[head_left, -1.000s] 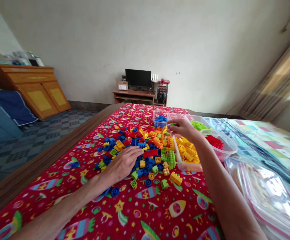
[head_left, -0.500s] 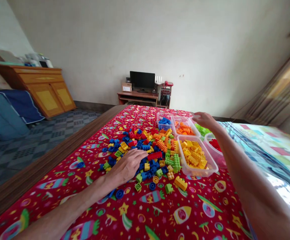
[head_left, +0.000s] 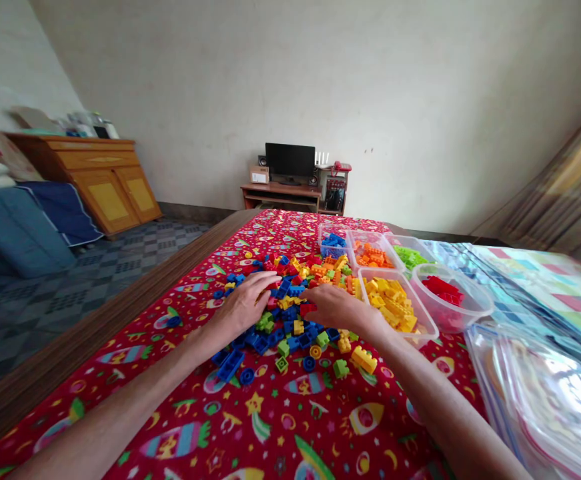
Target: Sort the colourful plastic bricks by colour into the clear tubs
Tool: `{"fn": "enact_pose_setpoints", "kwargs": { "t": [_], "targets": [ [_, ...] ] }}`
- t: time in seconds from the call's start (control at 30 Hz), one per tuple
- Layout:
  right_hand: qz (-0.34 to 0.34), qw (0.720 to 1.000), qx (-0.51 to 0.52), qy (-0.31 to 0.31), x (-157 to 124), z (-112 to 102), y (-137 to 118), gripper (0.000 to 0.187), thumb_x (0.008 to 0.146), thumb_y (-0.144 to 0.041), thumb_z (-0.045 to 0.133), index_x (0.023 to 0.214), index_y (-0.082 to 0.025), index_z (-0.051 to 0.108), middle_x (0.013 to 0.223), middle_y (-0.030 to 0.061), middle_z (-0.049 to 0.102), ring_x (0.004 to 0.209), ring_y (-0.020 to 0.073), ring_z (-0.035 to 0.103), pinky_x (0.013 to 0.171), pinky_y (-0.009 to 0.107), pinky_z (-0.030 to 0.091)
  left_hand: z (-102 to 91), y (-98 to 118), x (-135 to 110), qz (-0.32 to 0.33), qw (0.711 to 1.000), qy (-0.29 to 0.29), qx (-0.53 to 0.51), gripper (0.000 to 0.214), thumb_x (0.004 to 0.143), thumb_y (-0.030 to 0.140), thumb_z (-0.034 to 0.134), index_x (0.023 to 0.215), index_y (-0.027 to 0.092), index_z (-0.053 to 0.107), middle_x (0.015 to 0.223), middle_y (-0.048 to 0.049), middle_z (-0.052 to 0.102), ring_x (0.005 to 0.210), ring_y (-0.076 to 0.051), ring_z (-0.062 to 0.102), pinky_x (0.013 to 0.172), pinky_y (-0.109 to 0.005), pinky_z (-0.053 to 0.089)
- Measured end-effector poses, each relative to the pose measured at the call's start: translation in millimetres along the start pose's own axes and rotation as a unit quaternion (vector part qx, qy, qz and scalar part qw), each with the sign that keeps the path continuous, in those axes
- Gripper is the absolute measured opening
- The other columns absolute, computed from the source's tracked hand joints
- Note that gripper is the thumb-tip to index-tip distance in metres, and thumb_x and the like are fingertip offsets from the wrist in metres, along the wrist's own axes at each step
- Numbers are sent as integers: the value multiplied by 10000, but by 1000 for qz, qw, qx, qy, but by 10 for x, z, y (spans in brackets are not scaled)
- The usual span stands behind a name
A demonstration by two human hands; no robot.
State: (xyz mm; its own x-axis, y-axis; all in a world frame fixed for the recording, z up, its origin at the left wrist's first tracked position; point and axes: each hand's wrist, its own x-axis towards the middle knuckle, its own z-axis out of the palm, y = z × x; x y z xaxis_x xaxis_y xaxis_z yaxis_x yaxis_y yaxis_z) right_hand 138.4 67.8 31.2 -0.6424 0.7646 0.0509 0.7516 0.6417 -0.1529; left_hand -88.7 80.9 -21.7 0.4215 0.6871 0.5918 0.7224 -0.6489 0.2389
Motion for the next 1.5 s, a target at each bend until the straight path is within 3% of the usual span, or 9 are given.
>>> {"fn": "enact_pose_setpoints", "kwargs": {
  "t": [0.2, 0.37, 0.5, 0.6, 0.8, 0.93, 1.17, 1.3, 1.5],
  "targets": [
    [18, 1000, -5, 16, 28, 85, 82, 372, 833, -141, 474, 1177, -175, 613, 1106, 114, 661, 1031, 207, 594, 854, 280, 442, 73, -106, 35, -28, 996, -83, 5, 427, 893, 319, 462, 1294, 179, 504, 1262, -106, 582, 1161, -225, 553, 994, -391, 454],
    [40, 996, 0, 74, 93, 112, 217, 469, 808, -75, 417, 1245, -149, 572, 944, 107, 697, 894, 198, 625, 791, 275, 440, 89, -148, 277, -46, 990, -127, 29, 454, 853, 295, 538, 1294, 190, 515, 1207, -99, 623, 1087, -233, 596, 946, -378, 470],
    [56, 994, 5, 90, 90, 76, 244, 495, 788, -71, 435, 1258, -154, 566, 977, 105, 698, 918, 199, 624, 766, 263, 430, 146, -175, 474, -40, 988, -144, 33, 291, 835, 218, 542, 1105, 180, 643, 1091, -82, 683, 1019, -221, 623, 912, -352, 476],
    [37, 997, 19, 68, 70, 28, 248, 345, 841, -191, 467, 1139, -188, 641, 922, 78, 703, 855, 185, 629, 720, 251, 425, 210, -164, 535, -14, 987, -158, 29, 142, 816, 226, 575, 878, 177, 694, 951, -65, 709, 944, -213, 636, 887, -341, 477],
    [108, 987, -25, 115, 50, 88, 279, 313, 891, -215, 424, 1125, -176, 628, 1014, 112, 680, 959, 208, 607, 806, 286, 439, 287, -142, 526, 77, 988, -134, -10, 153, 835, 204, 528, 810, 179, 677, 1008, -63, 696, 978, -196, 620, 902, -332, 468],
    [93, 991, -71, 70, 23, 127, 247, 301, 858, -141, 448, 1092, -164, 636, 1114, 134, 637, 1100, 237, 541, 900, 317, 425, 175, -103, 558, 70, 992, -101, -5, 163, 808, 183, 514, 719, 175, 650, 990, -73, 695, 985, -209, 615, 909, -347, 468],
    [47, 996, -51, 50, -32, 66, 239, 323, 831, -116, 497, 1118, -181, 631, 1068, 117, 649, 1094, 231, 532, 936, 341, 419, -92, -99, 555, -80, 991, -94, -48, 197, 780, 206, 453, 852, 169, 632, 747, -13, 691, 675, -142, 637, 626, -222, 485],
    [-18, 997, -27, 72, -5, 108, 199, 378, 799, -15, 451, 1102, -151, 631, 1047, 116, 649, 1045, 203, 552, 920, 328, 432, -97, -109, 544, -73, 988, -138, -7, 257, 760, 159, 443, 927, 173, 637, 757, -14, 681, 669, -151, 631, 627, -234, 478],
    [-68, 993, 23, 90, 92, 283, 231, 403, 746, 22, 492, 1103, -105, 628, 1112, 144, 645, 1096, 203, 551, 977, 320, 415, -144, -18, 506, -7, 987, -127, 95, 439, 747, 69, 405, 1121, 202, 593, 925, -45, 636, 848, -182, 614, 789, -277, 476]
  ]
}}
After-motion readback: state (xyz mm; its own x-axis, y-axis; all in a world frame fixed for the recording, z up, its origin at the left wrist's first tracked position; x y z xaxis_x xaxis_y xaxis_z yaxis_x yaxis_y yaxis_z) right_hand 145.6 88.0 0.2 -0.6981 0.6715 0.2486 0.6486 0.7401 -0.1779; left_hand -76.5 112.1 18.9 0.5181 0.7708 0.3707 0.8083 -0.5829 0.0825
